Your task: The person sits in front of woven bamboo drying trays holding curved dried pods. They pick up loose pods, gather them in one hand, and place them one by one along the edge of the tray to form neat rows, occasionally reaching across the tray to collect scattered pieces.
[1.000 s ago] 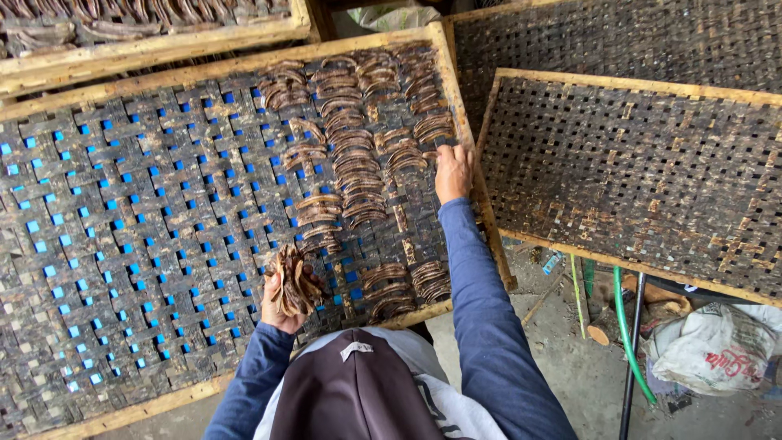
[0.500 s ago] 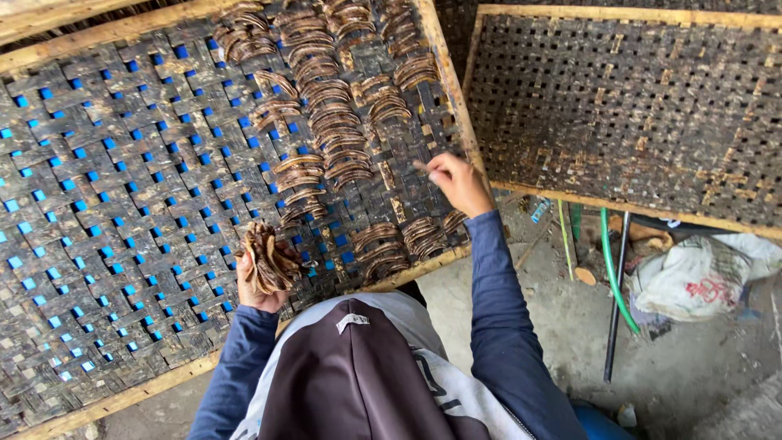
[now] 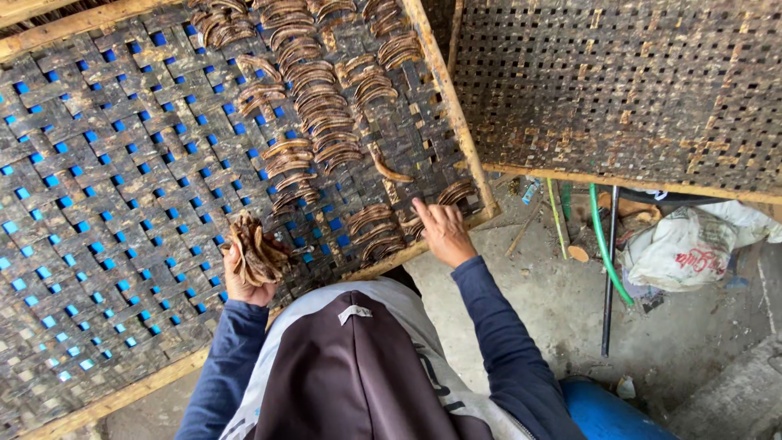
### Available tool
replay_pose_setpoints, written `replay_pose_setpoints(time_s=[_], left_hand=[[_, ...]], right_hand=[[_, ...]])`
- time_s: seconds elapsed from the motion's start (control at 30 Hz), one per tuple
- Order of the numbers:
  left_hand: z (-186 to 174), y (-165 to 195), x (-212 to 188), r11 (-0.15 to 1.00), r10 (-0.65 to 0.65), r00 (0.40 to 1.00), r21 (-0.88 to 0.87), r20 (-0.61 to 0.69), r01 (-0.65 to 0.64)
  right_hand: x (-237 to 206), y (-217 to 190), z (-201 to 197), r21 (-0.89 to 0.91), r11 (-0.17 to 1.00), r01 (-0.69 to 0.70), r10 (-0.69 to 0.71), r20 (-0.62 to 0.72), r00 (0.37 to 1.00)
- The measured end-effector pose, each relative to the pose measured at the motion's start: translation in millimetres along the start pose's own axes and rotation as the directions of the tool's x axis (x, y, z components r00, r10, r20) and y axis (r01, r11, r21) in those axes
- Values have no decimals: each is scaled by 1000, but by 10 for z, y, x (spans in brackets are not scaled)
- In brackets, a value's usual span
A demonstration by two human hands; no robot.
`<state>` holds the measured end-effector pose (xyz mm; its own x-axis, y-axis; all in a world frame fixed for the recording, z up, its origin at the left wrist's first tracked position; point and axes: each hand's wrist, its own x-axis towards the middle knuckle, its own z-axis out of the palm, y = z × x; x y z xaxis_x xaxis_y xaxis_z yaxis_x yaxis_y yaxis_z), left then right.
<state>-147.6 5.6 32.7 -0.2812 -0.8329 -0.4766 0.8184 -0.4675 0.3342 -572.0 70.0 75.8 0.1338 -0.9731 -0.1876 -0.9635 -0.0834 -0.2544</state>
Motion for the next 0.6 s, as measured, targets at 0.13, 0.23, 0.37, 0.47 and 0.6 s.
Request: replay_pose_setpoints(time_s=[0.13,0.23,0.37,0.47,0.6], left_hand=[[41,16,27,999,-50,999,13,18,50],[59,31,29,997,-66,998,35,-13,67],[71,25,50,994,-84,996,61,-33,86],[69,7,80,996,-77,997,49,-3,77],[40,-3,100,997,-75,997,27,4,75]], right_hand=[[-89,45,-33,-47,999,11,-13,-45,999],[-125,5,-36,-94,995,34,-48,-148,988],[-112,-9,-13,-127,987,101,-133,-271,953],[-101,47,9,-142,980,136,-165,-216,962],[-99,99,41,-163,980,112,-136,-149,979]])
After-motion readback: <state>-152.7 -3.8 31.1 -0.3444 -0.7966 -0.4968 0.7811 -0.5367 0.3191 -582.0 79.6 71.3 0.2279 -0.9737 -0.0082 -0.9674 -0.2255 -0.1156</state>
